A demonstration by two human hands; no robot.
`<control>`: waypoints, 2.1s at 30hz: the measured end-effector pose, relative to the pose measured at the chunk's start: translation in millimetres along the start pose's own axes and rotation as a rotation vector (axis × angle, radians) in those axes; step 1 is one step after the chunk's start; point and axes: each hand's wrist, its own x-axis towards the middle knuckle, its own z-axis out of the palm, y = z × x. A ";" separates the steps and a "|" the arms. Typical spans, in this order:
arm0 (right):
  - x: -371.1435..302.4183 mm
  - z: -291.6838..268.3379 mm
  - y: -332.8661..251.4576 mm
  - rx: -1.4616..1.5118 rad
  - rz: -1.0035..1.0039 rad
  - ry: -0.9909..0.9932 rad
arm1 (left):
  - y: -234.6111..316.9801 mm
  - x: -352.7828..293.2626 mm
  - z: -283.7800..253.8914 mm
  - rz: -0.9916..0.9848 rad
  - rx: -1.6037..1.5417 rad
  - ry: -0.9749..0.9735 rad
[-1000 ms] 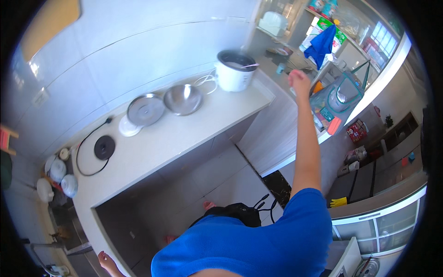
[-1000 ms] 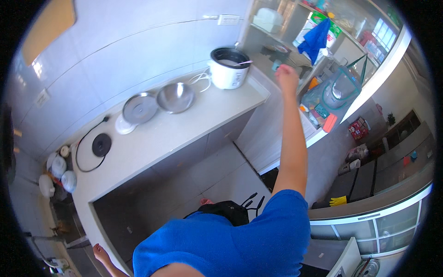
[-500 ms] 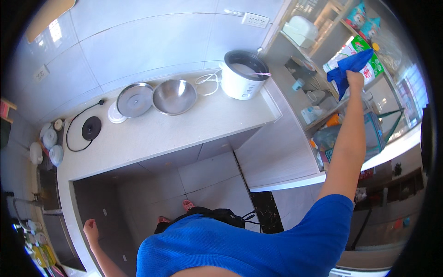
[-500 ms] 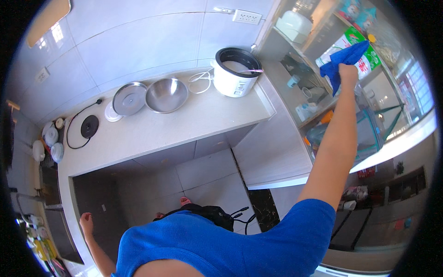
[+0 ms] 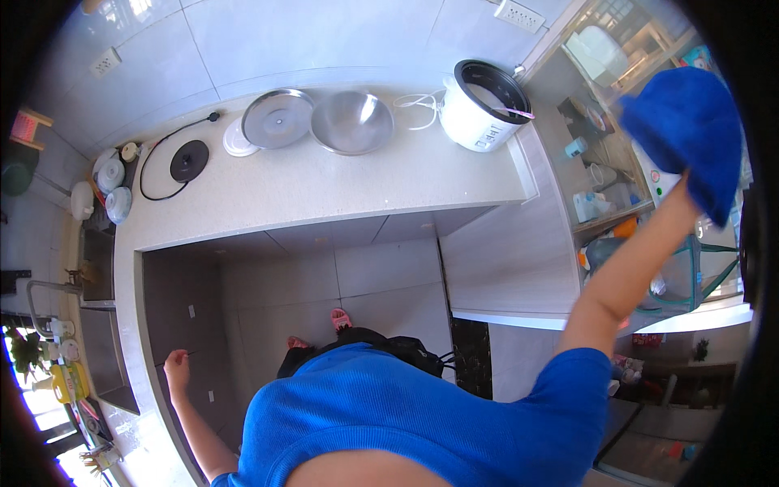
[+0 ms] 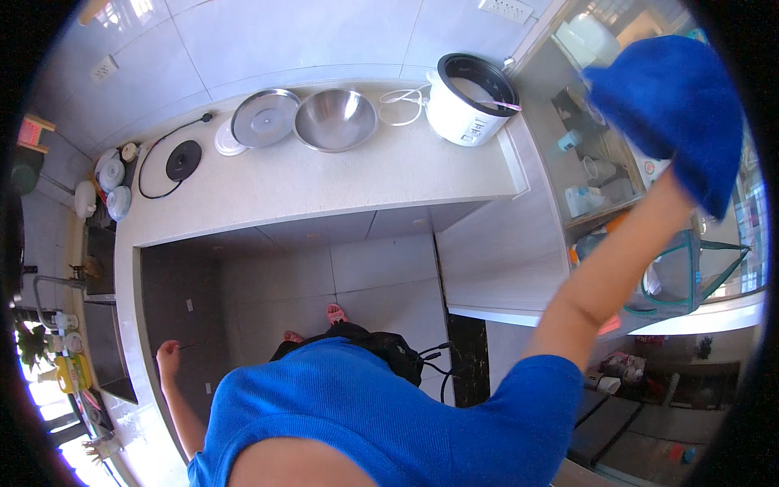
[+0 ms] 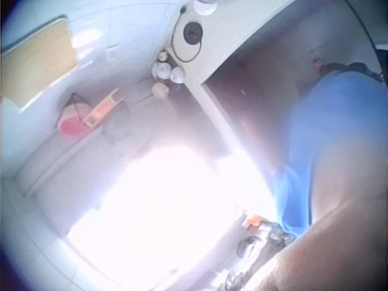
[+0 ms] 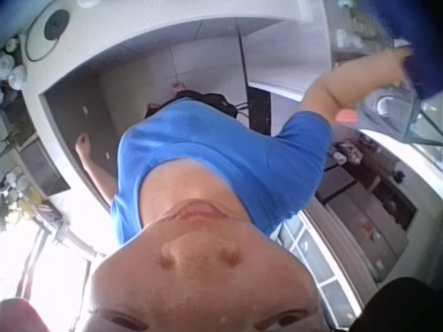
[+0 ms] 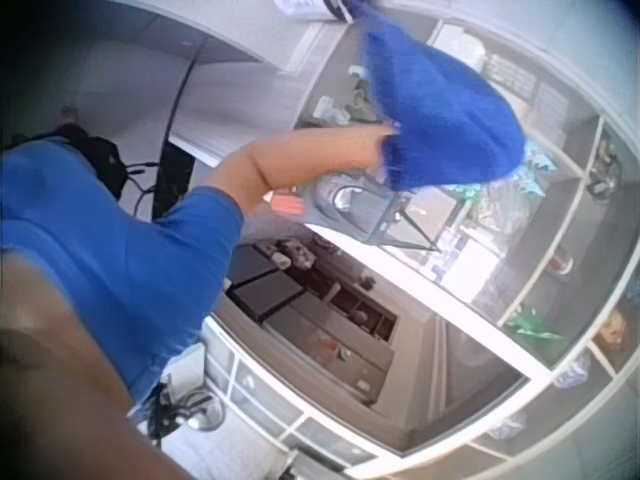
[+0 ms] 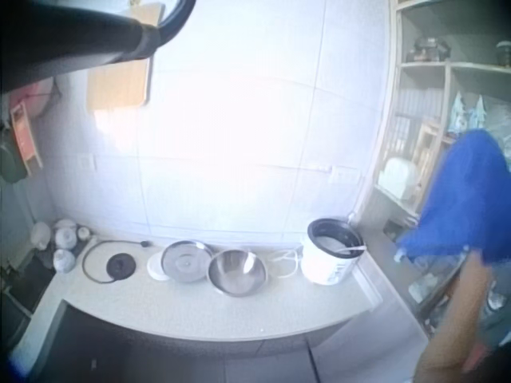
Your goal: The person washes a small bowl, chopsticks, and a spoon in the kitchen sink using a sponge and running water. They then wipe the countertop with a blue cloth, scrub a metal bowl with a sponge, rinse it, and dry it with the cloth before placing it on the counter.
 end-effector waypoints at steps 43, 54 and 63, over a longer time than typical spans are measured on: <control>-396.6 -3.3 371.0 -0.652 0.255 -1.049 | 271.5 -21.3 191.2 -0.333 0.007 -0.568; -401.2 14.1 380.1 -0.694 0.254 -0.999 | 293.4 44.1 217.8 -0.155 0.053 -0.631; -363.8 -105.9 432.5 -1.191 0.283 -0.691 | 367.5 71.6 199.4 -0.008 -0.309 -0.535</control>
